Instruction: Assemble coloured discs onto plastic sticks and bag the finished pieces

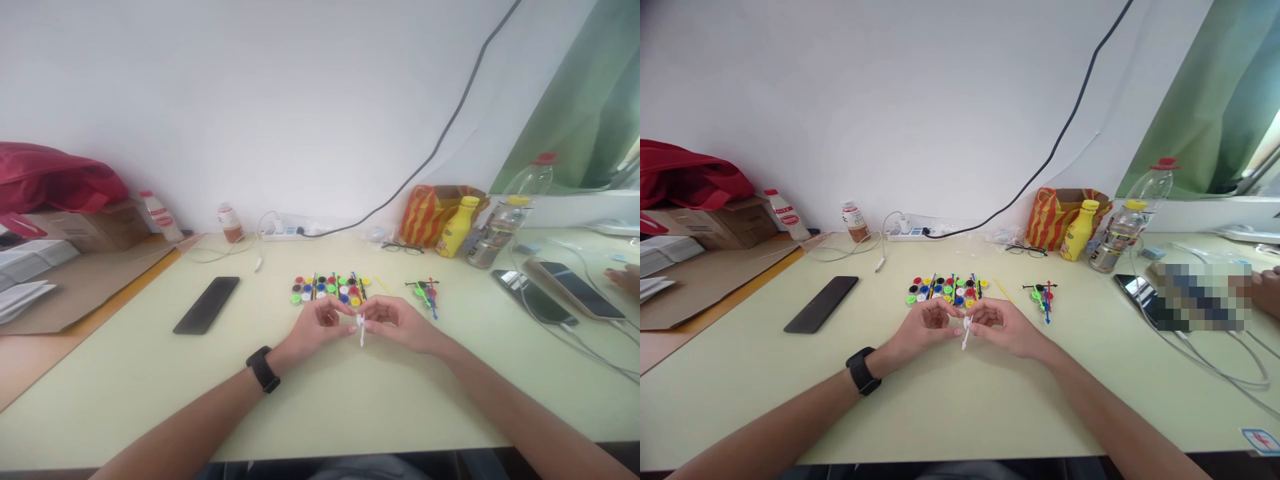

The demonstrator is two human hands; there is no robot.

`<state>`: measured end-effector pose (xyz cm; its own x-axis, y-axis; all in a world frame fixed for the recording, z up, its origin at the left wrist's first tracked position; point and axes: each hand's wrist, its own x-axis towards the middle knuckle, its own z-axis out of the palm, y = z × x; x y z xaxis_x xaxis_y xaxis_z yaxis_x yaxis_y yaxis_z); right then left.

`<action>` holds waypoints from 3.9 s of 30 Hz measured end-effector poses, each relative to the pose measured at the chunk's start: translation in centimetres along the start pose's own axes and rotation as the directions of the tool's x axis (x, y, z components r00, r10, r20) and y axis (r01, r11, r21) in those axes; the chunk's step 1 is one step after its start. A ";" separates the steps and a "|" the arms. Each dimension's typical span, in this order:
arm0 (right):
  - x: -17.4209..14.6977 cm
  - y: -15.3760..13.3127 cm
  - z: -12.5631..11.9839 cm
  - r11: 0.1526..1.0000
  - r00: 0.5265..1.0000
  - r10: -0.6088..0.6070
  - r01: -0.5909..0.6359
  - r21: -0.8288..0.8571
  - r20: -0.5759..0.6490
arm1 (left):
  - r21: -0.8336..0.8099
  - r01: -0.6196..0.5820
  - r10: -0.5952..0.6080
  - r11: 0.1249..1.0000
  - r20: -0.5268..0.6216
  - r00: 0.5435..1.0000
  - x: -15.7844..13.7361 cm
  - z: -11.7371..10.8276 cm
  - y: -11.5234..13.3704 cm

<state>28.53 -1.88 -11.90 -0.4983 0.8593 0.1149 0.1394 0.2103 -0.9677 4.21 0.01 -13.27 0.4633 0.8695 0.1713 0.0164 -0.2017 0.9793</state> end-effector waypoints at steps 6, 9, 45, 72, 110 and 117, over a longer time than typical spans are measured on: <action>-0.2 -0.5 -0.1 0.996 0.997 -0.072 0.074 -0.056 0.040 | -0.031 0.009 -0.009 0.999 0.022 1.000 0.0 0.4 0.2; -0.3 -0.5 0.3 0.957 0.998 -0.069 0.069 -0.282 0.009 | -0.038 0.030 -0.029 0.999 0.017 0.999 0.1 0.4 0.3; -0.6 4.3 -7.7 0.145 0.943 -0.213 -0.230 -0.962 -0.257 | 0.167 0.103 -0.122 0.981 0.107 0.987 0.0 0.3 0.2; 0.5 2.3 -4.4 0.834 0.794 -0.302 -0.048 -0.549 -0.528 | 0.150 0.066 -0.089 0.986 0.151 0.985 0.0 0.2 0.2; 3.2 6.4 -3.9 0.825 0.831 -0.314 0.000 -0.565 -0.459 | 0.210 0.077 -0.114 0.975 0.172 0.978 -0.2 0.3 0.6; 2.6 5.1 -4.4 0.714 0.833 -0.381 -0.011 -0.700 -0.402 | 0.224 0.071 -0.113 0.972 0.181 0.977 -0.3 0.2 0.7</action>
<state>31.73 3.50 -15.50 -0.1239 0.8228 0.5546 0.7039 0.4669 -0.5353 4.29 -0.46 -12.62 0.6114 0.7904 0.0366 0.2477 -0.2352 0.9398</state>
